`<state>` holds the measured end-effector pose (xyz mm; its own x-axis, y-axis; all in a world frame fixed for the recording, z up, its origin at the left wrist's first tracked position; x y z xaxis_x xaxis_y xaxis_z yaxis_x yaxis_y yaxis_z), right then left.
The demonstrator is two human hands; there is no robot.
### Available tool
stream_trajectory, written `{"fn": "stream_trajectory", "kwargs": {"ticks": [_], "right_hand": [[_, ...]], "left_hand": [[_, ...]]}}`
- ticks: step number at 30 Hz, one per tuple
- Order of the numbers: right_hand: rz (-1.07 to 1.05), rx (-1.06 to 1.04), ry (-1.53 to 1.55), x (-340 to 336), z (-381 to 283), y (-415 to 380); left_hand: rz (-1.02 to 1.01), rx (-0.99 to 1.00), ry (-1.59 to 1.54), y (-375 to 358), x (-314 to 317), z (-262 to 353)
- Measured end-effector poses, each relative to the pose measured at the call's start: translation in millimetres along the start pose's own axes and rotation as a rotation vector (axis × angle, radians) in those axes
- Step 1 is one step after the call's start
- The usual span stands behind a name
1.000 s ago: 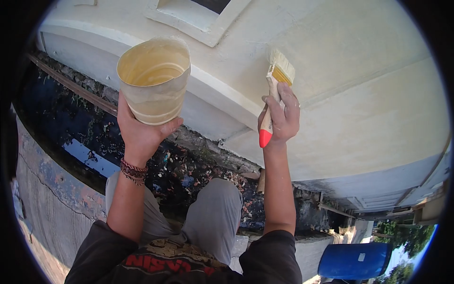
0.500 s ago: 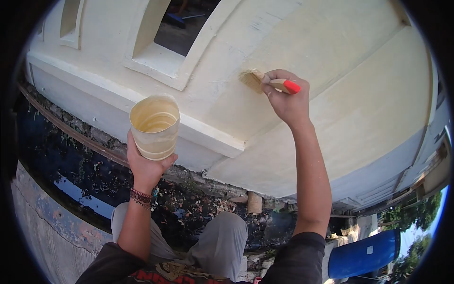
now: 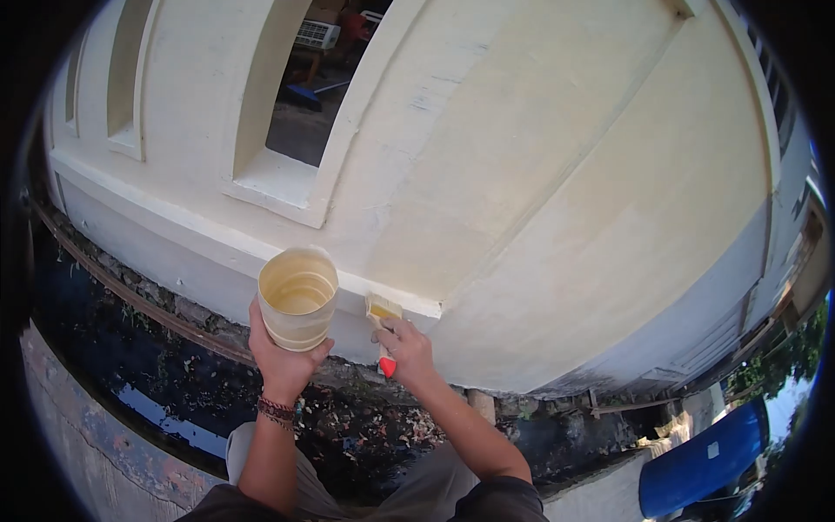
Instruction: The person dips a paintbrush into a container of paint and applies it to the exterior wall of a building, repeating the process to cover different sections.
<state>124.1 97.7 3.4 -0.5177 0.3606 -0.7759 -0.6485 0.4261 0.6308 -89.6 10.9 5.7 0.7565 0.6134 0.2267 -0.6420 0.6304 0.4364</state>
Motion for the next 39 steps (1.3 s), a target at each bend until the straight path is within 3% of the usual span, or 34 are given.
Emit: {"fn": "stream_trajectory", "kwargs": {"ticks": [3, 5, 6, 8, 9, 10, 12, 13, 15, 18, 19, 20, 23, 31, 35, 39], "right_hand": [[0.235, 0.202, 0.273, 3, -33, -40], [0.300, 0.318, 0.554, 0, -44, -64], [0.277, 0.387, 0.548, 9, -42, -90], [0.120, 0.726, 0.614, 12, -47, -128], [-0.096, 1.112, 0.717, 5, -50, -134], [-0.150, 1.197, 0.784, 2, -46, -145], [-0.138, 1.579, 0.940, -27, -53, -126], [-0.139, 1.561, 0.954, -18, -48, -128], [0.246, 1.471, 1.165, -5, -49, -136], [0.089, 1.476, 1.148, -5, -33, -146], [0.301, 1.291, 1.111, -1, -35, -144], [0.292, 1.276, 1.137, -2, -32, -144], [0.434, 1.520, 1.353, -15, -17, -136], [0.562, 1.487, 1.432, -41, 14, -142], [0.471, 1.529, 1.433, -35, 16, -149], [0.472, 1.405, 1.430, -58, 32, -135]], "left_hand": [[-0.012, 0.008, 0.014, -3, -1, -11], [-0.041, 0.022, 0.016, -5, 0, -15], [-0.067, 0.001, 0.022, -8, 0, -17], [-0.083, 0.001, 0.003, -13, 5, -21], [-0.108, -0.040, -0.018, -16, 8, -22], [-0.108, -0.017, -0.018, -19, 13, -21], [-0.157, -0.117, -0.140, -25, 21, -19], [-0.182, -0.113, -0.169, -28, 24, -18], [-0.191, -0.125, -0.172, -35, 29, -12], [-0.202, -0.116, -0.173, -41, 36, 2], [-0.215, -0.097, -0.175, -43, 38, 6], [-0.203, -0.081, -0.157, -46, 40, 6], [-0.231, -0.042, -0.119, -46, 50, 5], [-0.312, -0.141, -0.093, -67, 79, -2], [-0.325, -0.147, -0.091, -67, 83, 1], [-0.288, -0.066, -0.020, -57, 74, 2]]}}
Point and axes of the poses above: each hand's wrist, its own y-axis towards the middle knuckle, its own x-axis out of the palm, z = x × y, the point moved 1 cm from there along y, towards the middle knuckle, and after that the axes turned 2 degrees about -y, right-handed, at the moved point
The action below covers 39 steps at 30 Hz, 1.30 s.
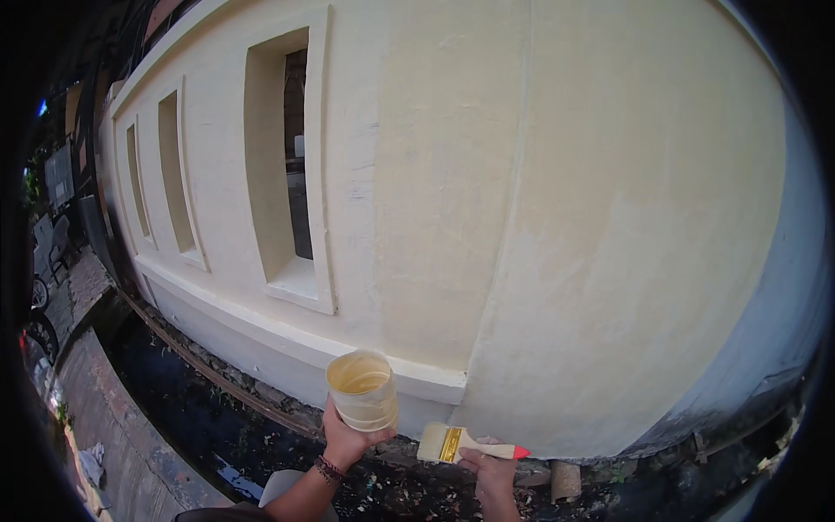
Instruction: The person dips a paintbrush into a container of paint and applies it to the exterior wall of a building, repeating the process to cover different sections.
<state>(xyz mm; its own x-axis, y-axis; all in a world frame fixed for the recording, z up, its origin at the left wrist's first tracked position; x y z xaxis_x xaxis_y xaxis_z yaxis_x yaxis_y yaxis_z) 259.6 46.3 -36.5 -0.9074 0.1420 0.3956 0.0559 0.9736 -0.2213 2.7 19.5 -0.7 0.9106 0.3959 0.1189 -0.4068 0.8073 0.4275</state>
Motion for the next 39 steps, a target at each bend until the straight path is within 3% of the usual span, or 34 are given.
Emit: {"fn": "stream_trajectory", "kwargs": {"ticks": [3, 4, 6, 10, 13, 15, 16, 17, 19, 20, 22, 25, 27, 29, 31, 32, 36, 37, 39], "right_hand": [[0.005, -0.423, -0.080, 21, -66, 7], [-0.073, -0.632, -0.157, 37, -100, 10], [-0.173, -0.843, -0.267, 91, -176, 3], [-0.411, -1.040, -0.704, 216, -302, -13], [-0.484, -1.149, -1.201, 292, -345, -15], [-0.408, -1.266, -1.382, 327, -370, -13], [-0.347, -1.328, -1.360, 338, -389, -17], [-0.295, -1.518, -1.225, 347, -408, -15], [0.056, -1.838, -1.054, 356, -432, -23], [0.057, -1.840, -1.055, 357, -429, -22], [-0.089, -2.193, -1.091, 350, -408, -14], [-0.208, -2.196, -1.746, 307, -299, 24], [-0.572, -1.939, -2.034, 287, -242, 16], [-0.731, -1.479, -1.959, 308, -255, -4], [-0.475, -1.198, -1.742, 344, -316, -17], [-0.391, -1.216, -1.549, 358, -353, -17], [0.036, -1.861, -1.232, 394, -444, -34], [0.038, -1.861, -1.232, 393, -445, -28], [0.111, -2.385, -1.210, 393, -429, -21]], "left_hand": [[0.021, 0.002, -0.019, 6, -3, 4], [0.033, 0.000, -0.012, 6, -9, 5], [0.016, -0.016, -0.048, 7, -13, 6], [-0.022, -0.014, -0.044, 8, -20, 11], [-0.055, 0.004, -0.038, 6, -26, 4], [-0.055, 0.005, -0.067, 5, -31, 8], [-0.051, 0.008, -0.086, 6, -33, 11], [-0.052, 0.011, -0.092, 8, -36, 14], [-0.020, -0.010, -0.109, 9, -41, 18], [-0.021, -0.009, -0.111, 10, -44, 18], [0.010, 0.019, -0.130, 10, -48, 18], [0.034, -0.003, -0.150, 10, -53, 28], [0.038, 0.007, -0.141, 11, -57, 32], [0.048, 0.020, -0.129, 10, -57, 33], [0.056, -0.001, -0.190, 8, -56, 32], [0.062, 0.001, -0.187, 7, -56, 35], [0.077, 0.023, -0.178, 5, -55, 41], [0.076, 0.023, -0.183, 5, -56, 41], [0.065, 0.008, -0.174, 2, -57, 43]]}}
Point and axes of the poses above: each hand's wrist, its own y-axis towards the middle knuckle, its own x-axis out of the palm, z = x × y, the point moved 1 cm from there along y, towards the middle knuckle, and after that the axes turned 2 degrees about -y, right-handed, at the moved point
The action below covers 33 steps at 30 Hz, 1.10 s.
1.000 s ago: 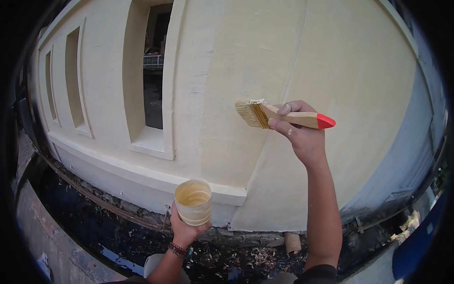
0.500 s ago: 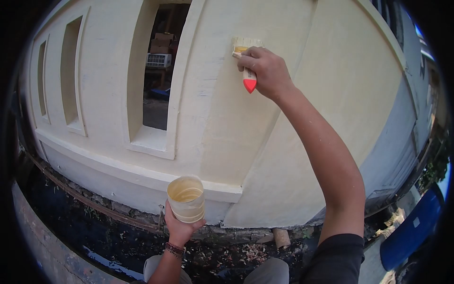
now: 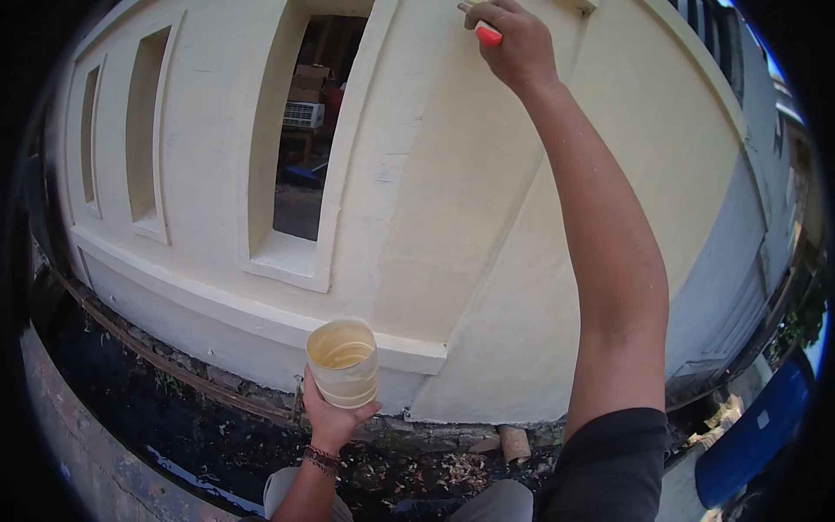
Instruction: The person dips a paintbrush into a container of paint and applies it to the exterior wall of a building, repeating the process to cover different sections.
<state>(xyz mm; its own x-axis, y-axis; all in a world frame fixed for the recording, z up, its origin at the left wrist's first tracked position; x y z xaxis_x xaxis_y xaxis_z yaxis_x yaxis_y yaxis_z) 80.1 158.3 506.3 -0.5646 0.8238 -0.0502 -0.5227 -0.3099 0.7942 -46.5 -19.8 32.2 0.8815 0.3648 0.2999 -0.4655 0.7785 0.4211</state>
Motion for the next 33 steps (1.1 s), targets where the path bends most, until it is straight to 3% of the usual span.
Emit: {"fn": "stream_trajectory", "kwargs": {"ticks": [2, 3, 6, 8, 10, 11, 12, 16, 17, 18, 20, 24, 26, 28, 30, 33], "right_hand": [[-0.317, -0.034, 0.114, 5, -39, -49], [-0.374, -0.139, 0.023, 13, -63, -86], [-0.722, -0.197, 0.351, -7, -140, -166], [-0.950, 0.044, 0.617, -14, -146, -159], [-0.842, 0.149, 0.629, -6, -105, -113], [-0.872, 0.418, 0.590, -5, -79, -79], [-0.863, 0.552, 0.589, -4, -47, -43], [-0.190, 0.423, 0.360, -6, 42, 55], [-0.036, 0.204, 0.072, -10, 45, 68], [-0.038, 0.206, 0.080, -12, 46, 71], [0.224, 0.012, -0.032, -11, 37, 51], [0.091, 0.287, 0.552, -39, -83, -105], [-0.074, 0.504, 0.620, -74, -150, -209], [-0.190, 1.272, 0.824, -111, -216, -305], [-0.359, 1.735, 0.870, -135, -255, -387], [-0.200, 2.259, 0.878, -156, -289, -434]], "left_hand": [[0.002, -0.004, -0.007, -1, 1, 2], [-0.003, -0.012, 0.017, -2, -1, 2], [0.014, 0.042, 0.021, -1, -5, -1], [-0.033, 0.014, 0.030, -2, -5, -5], [-0.027, 0.008, 0.065, -1, -2, -8], [-0.018, -0.010, 0.074, -1, 0, -13], [-0.010, -0.027, 0.085, 0, 1, -18], [-0.032, -0.060, 0.077, 6, 3, -41], [-0.033, -0.049, 0.084, 8, 3, -45], [-0.033, -0.043, 0.097, 9, 1, -48], [-0.017, -0.019, 0.128, 11, -2, -54], [0.014, 0.011, 0.151, 13, -21, -38], [0.020, 0.027, 0.132, 16, -30, -25], [0.046, 0.032, 0.139, 17, -36, -8], [0.050, 0.004, 0.170, 16, -42, -4], [0.093, 0.037, 0.229, 20, -42, 1]]}}
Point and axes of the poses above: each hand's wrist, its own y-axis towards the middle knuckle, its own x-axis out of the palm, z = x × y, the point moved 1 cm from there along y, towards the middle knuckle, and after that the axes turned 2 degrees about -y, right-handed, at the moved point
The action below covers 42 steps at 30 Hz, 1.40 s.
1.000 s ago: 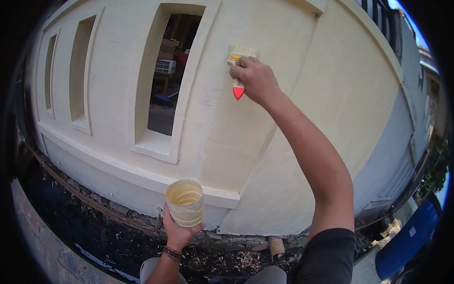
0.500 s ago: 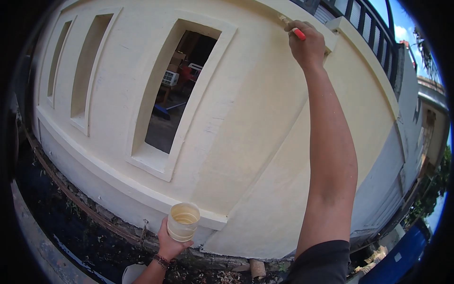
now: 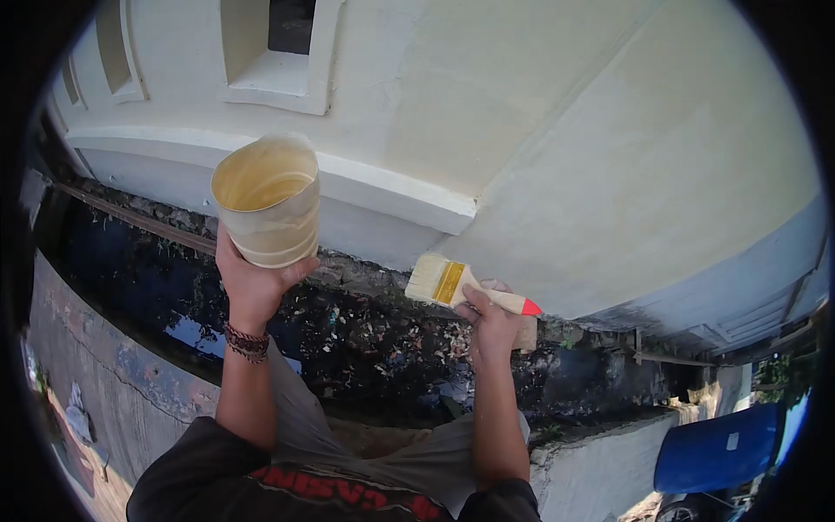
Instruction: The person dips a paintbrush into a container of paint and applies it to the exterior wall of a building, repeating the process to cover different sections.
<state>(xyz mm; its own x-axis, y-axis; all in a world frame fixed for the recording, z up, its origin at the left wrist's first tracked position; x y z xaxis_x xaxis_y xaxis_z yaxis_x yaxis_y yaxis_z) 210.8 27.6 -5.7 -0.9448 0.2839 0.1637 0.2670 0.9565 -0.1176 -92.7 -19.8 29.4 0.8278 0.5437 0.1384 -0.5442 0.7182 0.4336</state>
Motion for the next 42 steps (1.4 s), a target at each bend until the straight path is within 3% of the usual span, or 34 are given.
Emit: {"fn": "stream_trajectory", "kwargs": {"ticks": [3, 9, 13, 21, 23, 27, 28, 37, 42], "right_hand": [[-0.088, 0.177, 0.146, -22, 2, 22], [-0.190, 0.163, 0.285, -41, -1, 36], [-0.157, 0.157, 0.348, -61, -4, 44], [-0.133, -0.100, 0.568, -89, -33, 44], [-0.298, -0.184, 0.620, -96, -30, 44], [-0.361, -0.207, 0.483, -84, -33, 33], [-0.276, -0.182, 0.480, -79, -34, 31], [-0.209, -0.283, 0.089, -56, -44, 19], [-0.243, -0.408, 0.055, -47, -48, 1]], "left_hand": [[-0.028, 0.016, 0.094, -8, 5, 7], [-0.141, 0.044, 0.272, -19, 33, 19], [-0.215, 0.032, 0.242, -31, 63, -10], [-0.322, 0.092, 0.275, -73, 121, -87], [-0.335, 0.130, 0.265, -79, 129, -95], [-0.348, 0.286, 0.360, -81, 132, -95], [-0.357, 0.329, 0.414, -80, 132, -93], [-0.336, 0.340, 0.403, -80, 127, -95], [-0.327, 0.429, 0.413, -81, 125, -92]]}}
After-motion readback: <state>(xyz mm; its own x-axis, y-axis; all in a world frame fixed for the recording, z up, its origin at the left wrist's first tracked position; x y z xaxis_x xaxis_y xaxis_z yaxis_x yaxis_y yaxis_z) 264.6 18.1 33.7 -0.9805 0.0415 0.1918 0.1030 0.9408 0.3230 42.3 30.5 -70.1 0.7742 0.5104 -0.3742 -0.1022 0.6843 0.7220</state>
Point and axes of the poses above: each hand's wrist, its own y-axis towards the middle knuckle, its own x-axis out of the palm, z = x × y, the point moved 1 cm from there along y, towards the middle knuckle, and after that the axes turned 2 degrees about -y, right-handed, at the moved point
